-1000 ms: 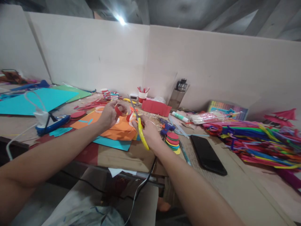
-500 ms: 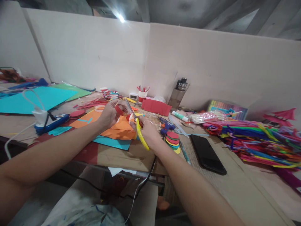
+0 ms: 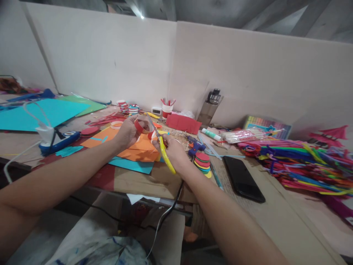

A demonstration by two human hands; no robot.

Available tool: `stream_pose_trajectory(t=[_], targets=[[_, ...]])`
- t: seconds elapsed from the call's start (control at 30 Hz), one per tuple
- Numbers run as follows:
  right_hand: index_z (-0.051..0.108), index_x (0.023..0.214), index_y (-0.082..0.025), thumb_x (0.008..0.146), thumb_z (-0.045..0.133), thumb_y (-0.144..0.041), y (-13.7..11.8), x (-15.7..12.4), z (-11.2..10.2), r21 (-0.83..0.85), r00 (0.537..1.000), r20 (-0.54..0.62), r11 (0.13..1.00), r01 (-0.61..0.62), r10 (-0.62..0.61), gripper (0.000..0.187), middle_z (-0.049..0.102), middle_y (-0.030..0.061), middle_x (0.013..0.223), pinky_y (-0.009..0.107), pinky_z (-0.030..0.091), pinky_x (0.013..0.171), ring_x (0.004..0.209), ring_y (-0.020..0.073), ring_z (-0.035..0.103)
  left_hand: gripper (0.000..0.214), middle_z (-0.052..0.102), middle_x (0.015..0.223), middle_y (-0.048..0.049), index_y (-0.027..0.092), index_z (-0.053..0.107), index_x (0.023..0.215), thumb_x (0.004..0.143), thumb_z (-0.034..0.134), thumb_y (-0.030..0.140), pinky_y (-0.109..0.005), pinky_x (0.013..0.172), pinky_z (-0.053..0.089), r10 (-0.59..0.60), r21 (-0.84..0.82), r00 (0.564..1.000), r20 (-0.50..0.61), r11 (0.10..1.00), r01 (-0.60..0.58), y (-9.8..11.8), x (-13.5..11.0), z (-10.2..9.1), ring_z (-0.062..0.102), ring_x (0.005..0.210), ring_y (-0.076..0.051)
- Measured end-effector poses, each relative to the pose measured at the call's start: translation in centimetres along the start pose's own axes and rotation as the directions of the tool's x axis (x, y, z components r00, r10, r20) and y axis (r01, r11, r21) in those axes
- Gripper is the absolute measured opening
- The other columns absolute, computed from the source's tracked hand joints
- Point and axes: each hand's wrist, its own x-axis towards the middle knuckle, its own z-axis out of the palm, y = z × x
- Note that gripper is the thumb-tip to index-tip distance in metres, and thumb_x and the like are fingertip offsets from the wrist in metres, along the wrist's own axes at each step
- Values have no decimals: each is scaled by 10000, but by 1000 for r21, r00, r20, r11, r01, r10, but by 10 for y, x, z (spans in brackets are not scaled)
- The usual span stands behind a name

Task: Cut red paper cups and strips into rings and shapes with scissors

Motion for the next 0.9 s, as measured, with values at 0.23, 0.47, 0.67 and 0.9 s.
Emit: stream_pose_trajectory(t=[0.23, 0.47, 0.67, 0.9], targets=[[593, 852, -212, 871, 540, -473, 0, 0, 0, -15, 1000, 1, 1000, -14, 14, 267, 595, -5, 744, 264, 344, 615, 669, 157, 519, 259, 576, 640, 12, 149, 548, 664, 588, 771, 257, -214, 577, 438, 6, 19, 1000, 22, 1000, -7, 0, 1, -2, 551, 593, -89], [605, 865, -203, 876, 537, -477, -3, -1, -1, -36, 1000, -4, 999, -2, 2, 282, 612, 8, 752, 263, 345, 623, 677, 160, 531, 168, 595, 646, -4, 138, 576, 660, 606, 725, 194, -206, 573, 432, -13, 25, 997, 77, 1000, 11, 1, 3, -4, 542, 593, -85], [621, 861, -200, 864, 551, -472, -4, 0, -1, -40, 1000, -2, 999, -23, 23, 280, 602, 6, 727, 255, 351, 630, 668, 155, 524, 174, 559, 632, 16, 130, 572, 654, 584, 728, 165, -195, 542, 428, -52, 10, 995, 81, 999, 51, 3, 3, -5, 513, 580, -75], [628, 852, -198, 856, 560, -463, -5, 0, 0, -42, 1000, 2, 999, -28, 28, 274, 579, -6, 686, 245, 331, 606, 635, 140, 496, 245, 550, 642, 20, 134, 568, 662, 606, 769, 262, -198, 526, 436, -76, 9, 992, 103, 997, 76, 12, 0, -3, 522, 585, -80]])
